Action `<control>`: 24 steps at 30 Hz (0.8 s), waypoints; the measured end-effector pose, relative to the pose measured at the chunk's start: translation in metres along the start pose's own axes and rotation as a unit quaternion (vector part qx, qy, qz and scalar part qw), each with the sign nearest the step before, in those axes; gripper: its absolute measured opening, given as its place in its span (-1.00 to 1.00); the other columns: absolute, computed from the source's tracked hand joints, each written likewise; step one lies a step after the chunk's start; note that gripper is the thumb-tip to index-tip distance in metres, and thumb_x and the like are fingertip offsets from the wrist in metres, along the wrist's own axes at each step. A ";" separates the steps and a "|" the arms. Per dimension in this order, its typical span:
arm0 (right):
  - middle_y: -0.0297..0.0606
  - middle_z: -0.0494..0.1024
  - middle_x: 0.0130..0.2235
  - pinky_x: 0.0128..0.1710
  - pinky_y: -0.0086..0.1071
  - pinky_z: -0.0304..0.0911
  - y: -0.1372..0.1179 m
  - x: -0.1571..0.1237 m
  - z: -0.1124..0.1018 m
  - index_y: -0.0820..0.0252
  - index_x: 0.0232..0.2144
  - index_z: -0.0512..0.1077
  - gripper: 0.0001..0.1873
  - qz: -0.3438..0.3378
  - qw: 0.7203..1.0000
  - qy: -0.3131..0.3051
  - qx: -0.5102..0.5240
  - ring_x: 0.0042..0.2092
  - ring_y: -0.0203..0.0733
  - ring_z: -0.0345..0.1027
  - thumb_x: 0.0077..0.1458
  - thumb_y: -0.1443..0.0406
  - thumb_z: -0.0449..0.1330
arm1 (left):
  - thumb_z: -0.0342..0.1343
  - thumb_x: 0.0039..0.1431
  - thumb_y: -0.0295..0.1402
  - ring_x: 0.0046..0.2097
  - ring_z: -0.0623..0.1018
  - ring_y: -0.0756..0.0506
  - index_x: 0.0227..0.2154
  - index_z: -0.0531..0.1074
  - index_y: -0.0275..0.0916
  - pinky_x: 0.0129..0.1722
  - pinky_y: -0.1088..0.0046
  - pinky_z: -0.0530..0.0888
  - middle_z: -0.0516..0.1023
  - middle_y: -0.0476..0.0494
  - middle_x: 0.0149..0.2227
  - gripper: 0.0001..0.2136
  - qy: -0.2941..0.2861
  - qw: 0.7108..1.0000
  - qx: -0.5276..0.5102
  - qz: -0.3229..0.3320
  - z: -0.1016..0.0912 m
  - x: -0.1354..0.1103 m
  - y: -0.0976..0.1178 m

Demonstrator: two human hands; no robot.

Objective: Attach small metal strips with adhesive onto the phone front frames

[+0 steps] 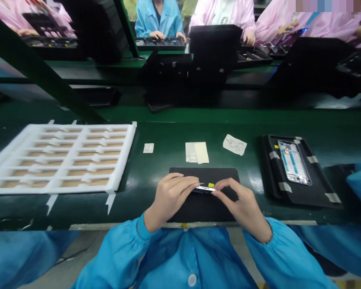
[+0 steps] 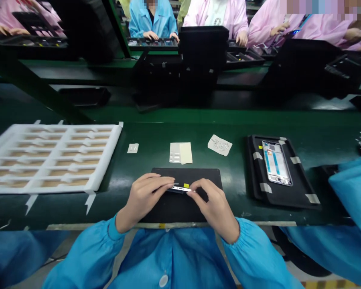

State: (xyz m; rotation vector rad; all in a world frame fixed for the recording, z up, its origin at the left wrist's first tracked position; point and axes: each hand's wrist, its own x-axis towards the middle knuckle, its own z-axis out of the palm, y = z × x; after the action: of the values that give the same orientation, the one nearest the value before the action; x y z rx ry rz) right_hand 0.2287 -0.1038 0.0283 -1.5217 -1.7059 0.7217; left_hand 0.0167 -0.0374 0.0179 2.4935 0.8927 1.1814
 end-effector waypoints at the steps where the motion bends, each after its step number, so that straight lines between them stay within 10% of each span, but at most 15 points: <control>1: -0.41 0.54 -0.28 -0.16 -0.37 0.32 0.002 -0.002 0.002 0.05 -0.32 0.35 -0.92 -0.002 1.000 0.017 0.018 -0.21 -0.25 0.45 0.20 0.30 0.22 | 0.15 0.26 -0.48 -0.24 0.66 0.00 -0.23 0.51 -0.22 -0.14 0.41 0.49 0.68 0.00 -0.23 -0.92 -0.006 1.000 -0.009 0.006 0.000 0.000 0.002; 24: -0.21 0.56 -0.24 -0.22 -0.26 0.42 0.008 -0.001 0.009 0.09 -0.12 0.50 -0.75 -0.170 0.982 0.067 -0.037 -0.20 -0.19 0.45 0.26 0.45 0.10 | 0.08 0.32 -0.44 -0.20 0.62 -0.02 -0.22 0.49 -0.20 -0.24 0.44 0.40 0.67 -0.01 -0.20 -0.91 -0.096 0.995 0.012 -0.012 0.001 0.003 0.011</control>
State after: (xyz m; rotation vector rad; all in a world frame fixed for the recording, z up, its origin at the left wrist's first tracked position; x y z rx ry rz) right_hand 0.2260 -0.1031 0.0162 -1.2513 -1.8424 0.3729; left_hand 0.0233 -0.0439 0.0246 2.5545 0.8857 0.9110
